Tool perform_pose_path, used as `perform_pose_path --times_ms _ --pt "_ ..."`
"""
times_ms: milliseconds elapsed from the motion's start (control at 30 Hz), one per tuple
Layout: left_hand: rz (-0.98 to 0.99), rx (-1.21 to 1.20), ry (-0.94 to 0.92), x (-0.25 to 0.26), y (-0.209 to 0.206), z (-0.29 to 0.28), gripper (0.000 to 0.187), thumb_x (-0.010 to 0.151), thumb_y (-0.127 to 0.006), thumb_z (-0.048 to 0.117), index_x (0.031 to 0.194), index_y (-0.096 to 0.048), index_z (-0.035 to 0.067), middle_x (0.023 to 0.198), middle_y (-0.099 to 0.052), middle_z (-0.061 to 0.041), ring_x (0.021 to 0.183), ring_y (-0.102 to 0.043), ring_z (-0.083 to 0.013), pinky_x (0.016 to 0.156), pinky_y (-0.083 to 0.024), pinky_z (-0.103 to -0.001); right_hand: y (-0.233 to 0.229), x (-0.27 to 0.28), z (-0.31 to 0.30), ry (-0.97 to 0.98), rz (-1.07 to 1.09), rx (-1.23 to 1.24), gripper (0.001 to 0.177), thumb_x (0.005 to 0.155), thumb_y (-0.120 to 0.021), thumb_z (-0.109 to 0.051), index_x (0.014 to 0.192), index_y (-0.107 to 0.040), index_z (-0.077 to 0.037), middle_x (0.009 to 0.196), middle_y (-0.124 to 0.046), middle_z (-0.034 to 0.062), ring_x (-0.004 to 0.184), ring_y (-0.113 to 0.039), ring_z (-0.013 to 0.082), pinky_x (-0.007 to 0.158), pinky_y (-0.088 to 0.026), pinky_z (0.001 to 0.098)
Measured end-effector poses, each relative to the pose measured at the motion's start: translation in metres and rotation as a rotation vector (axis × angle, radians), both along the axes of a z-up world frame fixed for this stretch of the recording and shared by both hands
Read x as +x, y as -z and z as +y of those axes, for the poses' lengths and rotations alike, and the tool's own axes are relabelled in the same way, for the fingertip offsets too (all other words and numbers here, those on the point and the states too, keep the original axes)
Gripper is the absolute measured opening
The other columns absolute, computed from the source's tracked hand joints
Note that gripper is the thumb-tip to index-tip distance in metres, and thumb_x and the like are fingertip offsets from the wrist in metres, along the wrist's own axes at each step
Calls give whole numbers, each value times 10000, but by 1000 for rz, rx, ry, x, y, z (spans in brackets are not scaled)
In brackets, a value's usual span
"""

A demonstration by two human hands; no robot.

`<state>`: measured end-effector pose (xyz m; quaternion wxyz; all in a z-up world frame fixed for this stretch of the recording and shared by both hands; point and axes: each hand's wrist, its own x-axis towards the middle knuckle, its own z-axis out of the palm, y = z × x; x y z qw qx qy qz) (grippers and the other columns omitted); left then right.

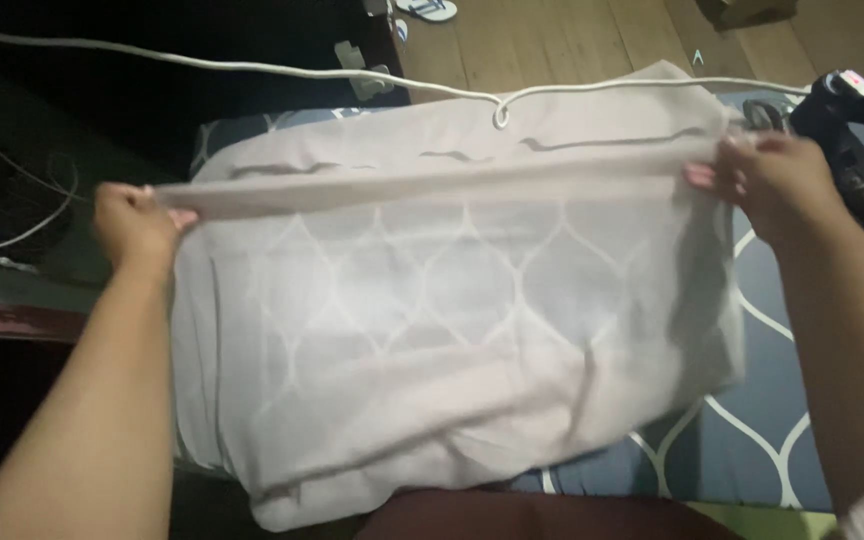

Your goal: The person irons a white cloth on a patterned ironing board. They repeatedly smooth the fabric with one hand and move the iron with the other, periodically lifting and repositioning the cloth to cover different areas.

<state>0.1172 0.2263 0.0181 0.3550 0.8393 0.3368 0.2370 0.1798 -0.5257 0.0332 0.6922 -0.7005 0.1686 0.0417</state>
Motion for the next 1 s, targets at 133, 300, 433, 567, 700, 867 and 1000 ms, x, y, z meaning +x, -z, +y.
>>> perform_pose_path --times_ms 133,300,433,567,700,867,1000 --pt "-22 -19 -59 40 -4 3 245 980 -683 12 952 -499 171 927 -724 -77 709 -809 -152 494 -692 -267 14 48 13 183 104 -105 541 843 -740 37 1317 -489 105 1203 -653 203 776 -869 180 664 -803 243" --pt "-217 186 74 73 15 37 189 1043 -525 45 970 -459 206 913 -617 -23 541 -735 -136 389 -565 -290 69 98 -4 288 43 -342 437 942 -790 -286 1222 -513 -98 947 -787 52 674 -854 93 509 -719 275" --pt "-223 244 42 86 -4 27 226 1021 -627 64 942 -476 213 860 -646 3 507 -748 -68 336 -631 -219 87 119 -8 345 221 -150 606 940 -678 -111 1319 -217 -3 820 -796 253 610 -862 298 553 -770 487" --pt "-46 269 431 68 27 45 188 947 -576 -18 1041 -545 142 979 -712 -63 758 -696 -208 595 -535 -363 68 64 8 125 -113 -245 196 1043 -692 -209 1165 -574 -111 1091 -705 62 832 -815 110 668 -727 239" --pt "214 115 419 -28 5 9 426 1049 -671 217 1435 -532 101 1322 -603 -151 1142 -597 -285 951 -471 -404 88 7 -11 102 -506 -681 445 970 -837 -58 1317 -569 14 1221 -659 199 1121 -652 250 876 -573 325" --pt "643 -82 97 -197 -24 -4 161 1047 -606 213 1061 -656 61 957 -654 -181 827 -590 -341 710 -444 -481 42 -99 18 108 54 -490 284 966 -757 -215 1202 -651 -100 949 -700 36 733 -627 103 604 -493 266" --pt "813 -960 -113 -303 -19 -36 647 1024 -601 384 1037 -715 -252 873 -742 -479 711 -690 -502 578 -514 -464 -41 -139 72 -68 606 -321 760 910 -724 -348 1546 -447 -37 1310 -666 240 1024 -635 275 775 -479 345"
